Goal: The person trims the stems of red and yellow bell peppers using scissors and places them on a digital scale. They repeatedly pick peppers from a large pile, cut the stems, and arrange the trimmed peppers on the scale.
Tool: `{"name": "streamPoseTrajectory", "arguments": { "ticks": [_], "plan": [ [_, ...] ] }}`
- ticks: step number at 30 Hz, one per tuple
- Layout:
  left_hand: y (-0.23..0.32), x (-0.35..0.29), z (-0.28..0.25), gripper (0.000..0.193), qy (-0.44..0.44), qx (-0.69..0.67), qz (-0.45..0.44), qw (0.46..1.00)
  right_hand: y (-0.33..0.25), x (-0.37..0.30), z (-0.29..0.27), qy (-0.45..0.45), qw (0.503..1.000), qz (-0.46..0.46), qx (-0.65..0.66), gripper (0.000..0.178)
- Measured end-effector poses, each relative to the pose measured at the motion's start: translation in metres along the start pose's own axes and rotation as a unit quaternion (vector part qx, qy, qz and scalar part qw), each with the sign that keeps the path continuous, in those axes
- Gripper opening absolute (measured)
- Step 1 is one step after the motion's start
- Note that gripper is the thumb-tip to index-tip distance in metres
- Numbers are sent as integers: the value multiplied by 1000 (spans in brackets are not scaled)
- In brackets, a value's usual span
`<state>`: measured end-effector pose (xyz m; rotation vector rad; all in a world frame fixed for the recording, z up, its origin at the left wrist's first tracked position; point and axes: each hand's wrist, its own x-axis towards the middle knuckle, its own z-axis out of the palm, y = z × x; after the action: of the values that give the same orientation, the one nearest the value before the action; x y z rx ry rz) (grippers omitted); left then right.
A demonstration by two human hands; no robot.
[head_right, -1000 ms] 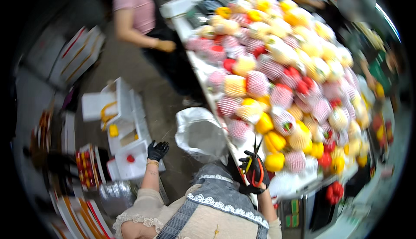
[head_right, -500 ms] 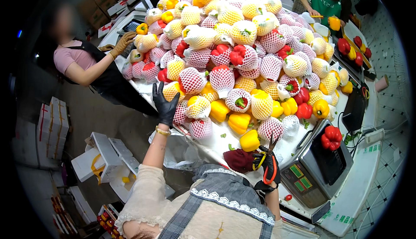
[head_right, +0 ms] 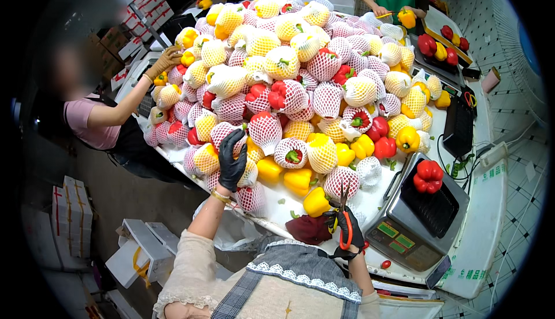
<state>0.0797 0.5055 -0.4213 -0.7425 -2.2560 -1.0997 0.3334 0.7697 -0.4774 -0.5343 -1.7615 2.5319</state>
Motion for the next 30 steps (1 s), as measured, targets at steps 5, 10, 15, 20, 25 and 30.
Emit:
{"name": "streamPoseTrajectory", "arguments": {
  "ticks": [5,10,15,20,25,30],
  "plan": [
    [-24,92,28,46,33,113,82,990,-1,-1,-3,-2,1000,9,23,34],
    [-58,168,32,85,-141,429,-128,883,-15,-4,-1,17,999,-4,27,45],
    [-87,155,31,76,-20,270,-47,962,-11,-5,-5,29,999,-16,35,44],
    [-59,114,21,79,31,-350,-164,922,-6,-4,-3,21,998,-4,62,39],
    [-12,75,13,78,-13,-474,-219,853,-11,3,8,-19,999,-21,-19,31],
    [24,51,34,82,-71,-515,-251,817,-39,4,30,-59,994,-53,-69,37]
  ]
}}
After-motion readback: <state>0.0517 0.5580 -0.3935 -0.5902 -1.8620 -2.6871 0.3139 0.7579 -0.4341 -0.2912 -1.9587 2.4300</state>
